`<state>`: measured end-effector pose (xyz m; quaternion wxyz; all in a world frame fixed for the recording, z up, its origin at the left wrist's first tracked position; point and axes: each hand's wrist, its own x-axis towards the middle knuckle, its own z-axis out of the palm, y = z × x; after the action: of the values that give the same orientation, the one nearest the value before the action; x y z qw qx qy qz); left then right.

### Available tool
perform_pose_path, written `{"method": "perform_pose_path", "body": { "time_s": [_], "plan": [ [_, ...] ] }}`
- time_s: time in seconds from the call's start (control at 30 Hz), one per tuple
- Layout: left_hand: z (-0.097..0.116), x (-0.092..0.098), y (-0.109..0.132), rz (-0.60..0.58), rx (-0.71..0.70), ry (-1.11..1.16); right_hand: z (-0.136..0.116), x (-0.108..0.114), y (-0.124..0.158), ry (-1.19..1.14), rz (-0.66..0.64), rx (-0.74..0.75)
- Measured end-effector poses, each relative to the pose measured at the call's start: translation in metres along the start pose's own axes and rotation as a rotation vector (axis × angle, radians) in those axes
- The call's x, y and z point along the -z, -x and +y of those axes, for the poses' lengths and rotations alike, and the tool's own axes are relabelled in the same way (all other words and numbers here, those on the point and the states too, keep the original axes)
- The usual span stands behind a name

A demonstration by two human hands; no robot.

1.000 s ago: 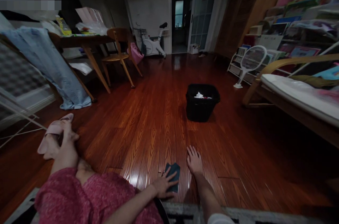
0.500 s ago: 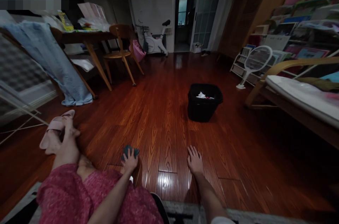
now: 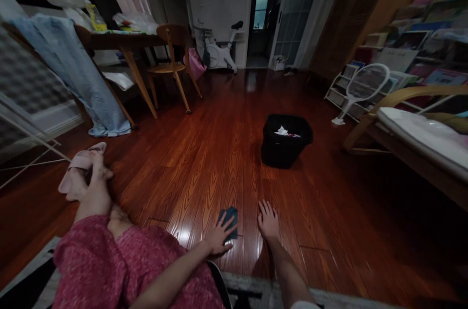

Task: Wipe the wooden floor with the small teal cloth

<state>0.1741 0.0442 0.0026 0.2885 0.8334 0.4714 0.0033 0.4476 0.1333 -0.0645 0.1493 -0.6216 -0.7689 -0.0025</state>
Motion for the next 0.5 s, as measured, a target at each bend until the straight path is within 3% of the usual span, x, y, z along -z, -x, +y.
{"method": "perform_pose_path", "body": {
  "time_s": [0.1, 0.2, 0.27, 0.43, 0.5],
  "plan": [
    [0.009, -0.007, -0.006, -0.045, -0.174, 0.008, 0.001, -0.001, 0.001, 0.004, 0.005, 0.011],
    [-0.005, 0.001, -0.007, 0.018, -0.116, -0.027, 0.001, 0.000, 0.001, 0.005, 0.011, 0.011],
    [-0.023, 0.012, -0.003, 0.113, 0.110, -0.043, 0.000, 0.000, 0.001, 0.004, 0.014, 0.007],
    [-0.068, 0.032, 0.020, 0.399, 0.954, -0.017, 0.000, 0.000, 0.001, 0.005, 0.022, 0.003],
    [-0.077, 0.035, 0.029, 0.451, 1.121, -0.002, 0.000, -0.001, 0.000, 0.010, 0.020, 0.003]
  ]
}}
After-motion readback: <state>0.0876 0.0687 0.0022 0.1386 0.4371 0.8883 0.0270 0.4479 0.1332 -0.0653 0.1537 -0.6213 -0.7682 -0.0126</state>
